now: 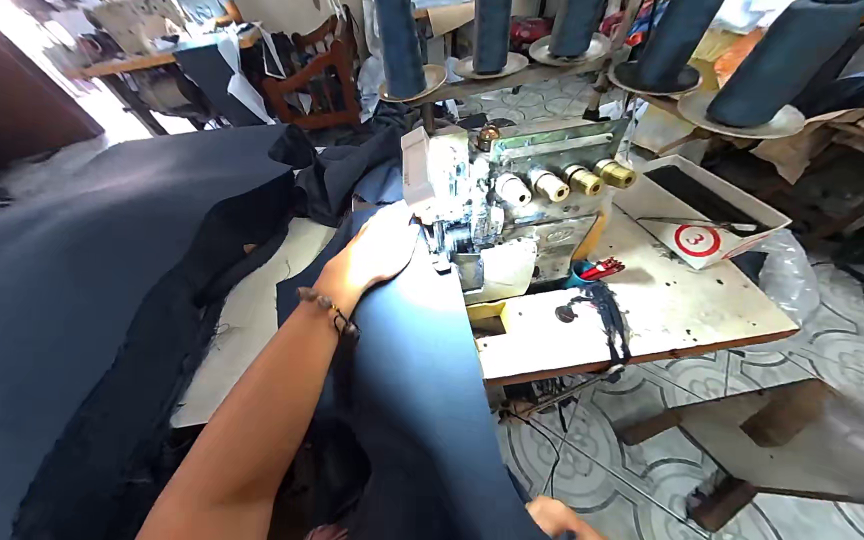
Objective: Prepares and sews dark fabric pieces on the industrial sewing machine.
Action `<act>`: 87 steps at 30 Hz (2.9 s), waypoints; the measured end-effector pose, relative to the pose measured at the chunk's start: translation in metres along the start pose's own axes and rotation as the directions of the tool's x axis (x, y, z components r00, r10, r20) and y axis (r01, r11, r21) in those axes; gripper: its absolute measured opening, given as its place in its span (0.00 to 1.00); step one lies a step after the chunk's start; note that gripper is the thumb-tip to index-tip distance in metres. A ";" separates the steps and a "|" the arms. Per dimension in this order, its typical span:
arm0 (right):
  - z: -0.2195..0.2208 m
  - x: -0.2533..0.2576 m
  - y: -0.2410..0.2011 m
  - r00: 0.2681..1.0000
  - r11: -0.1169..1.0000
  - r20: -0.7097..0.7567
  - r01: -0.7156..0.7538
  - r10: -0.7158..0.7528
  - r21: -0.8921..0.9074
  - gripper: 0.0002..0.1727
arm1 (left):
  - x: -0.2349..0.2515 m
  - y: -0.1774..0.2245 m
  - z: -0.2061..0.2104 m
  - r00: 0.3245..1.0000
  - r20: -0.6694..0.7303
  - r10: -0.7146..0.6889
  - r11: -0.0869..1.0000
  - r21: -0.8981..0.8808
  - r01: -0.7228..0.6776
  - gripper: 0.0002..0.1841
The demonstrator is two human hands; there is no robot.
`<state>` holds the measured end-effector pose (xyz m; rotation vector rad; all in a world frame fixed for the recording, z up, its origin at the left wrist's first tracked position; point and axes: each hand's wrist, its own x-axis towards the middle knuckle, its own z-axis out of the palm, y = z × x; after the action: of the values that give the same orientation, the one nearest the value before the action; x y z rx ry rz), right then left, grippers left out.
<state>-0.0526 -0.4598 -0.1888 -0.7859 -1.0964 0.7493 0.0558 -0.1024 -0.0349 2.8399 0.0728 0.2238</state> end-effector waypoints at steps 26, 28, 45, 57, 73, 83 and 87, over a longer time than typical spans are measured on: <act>-0.022 0.115 0.008 0.879 0.952 -0.401 -0.158 0.256 0.262 0.09 | -0.233 -0.011 -0.023 0.871 -0.332 -0.362 0.908 0.086 0.410 0.13; -0.008 0.136 0.009 0.840 0.897 -0.469 -0.044 0.272 0.441 0.12 | -0.186 -0.021 -0.063 0.853 -0.286 -0.436 0.885 0.037 0.464 0.15; -0.059 0.144 0.029 0.836 0.620 -0.408 -0.107 -0.368 -0.777 0.08 | -0.120 -0.012 -0.078 0.825 0.425 -0.372 0.902 0.374 0.215 0.55; -0.058 0.147 0.044 0.765 0.361 -0.364 -0.185 -0.531 -0.914 0.11 | 0.061 -0.128 -0.044 0.850 -0.019 -0.526 0.805 0.311 0.505 0.46; -0.056 0.149 0.042 0.821 0.329 -0.350 -0.212 -0.451 -0.920 0.13 | -0.198 -0.071 -0.132 0.899 -0.306 -0.312 0.854 0.324 0.406 0.12; -0.053 0.147 0.036 0.842 0.324 -0.326 -0.193 -0.431 -0.926 0.16 | -0.297 -0.117 -0.113 0.772 -0.491 -0.403 0.820 0.181 0.542 0.10; -0.051 0.146 0.031 0.832 0.337 -0.349 -0.210 -0.432 -0.918 0.16 | -0.295 -0.121 -0.133 0.704 -0.457 -0.543 0.780 0.035 0.625 0.14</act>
<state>0.0327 -0.3306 -0.1591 -1.7842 -0.9581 -0.4202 -0.2597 0.0294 0.0132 2.7070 1.1370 0.7141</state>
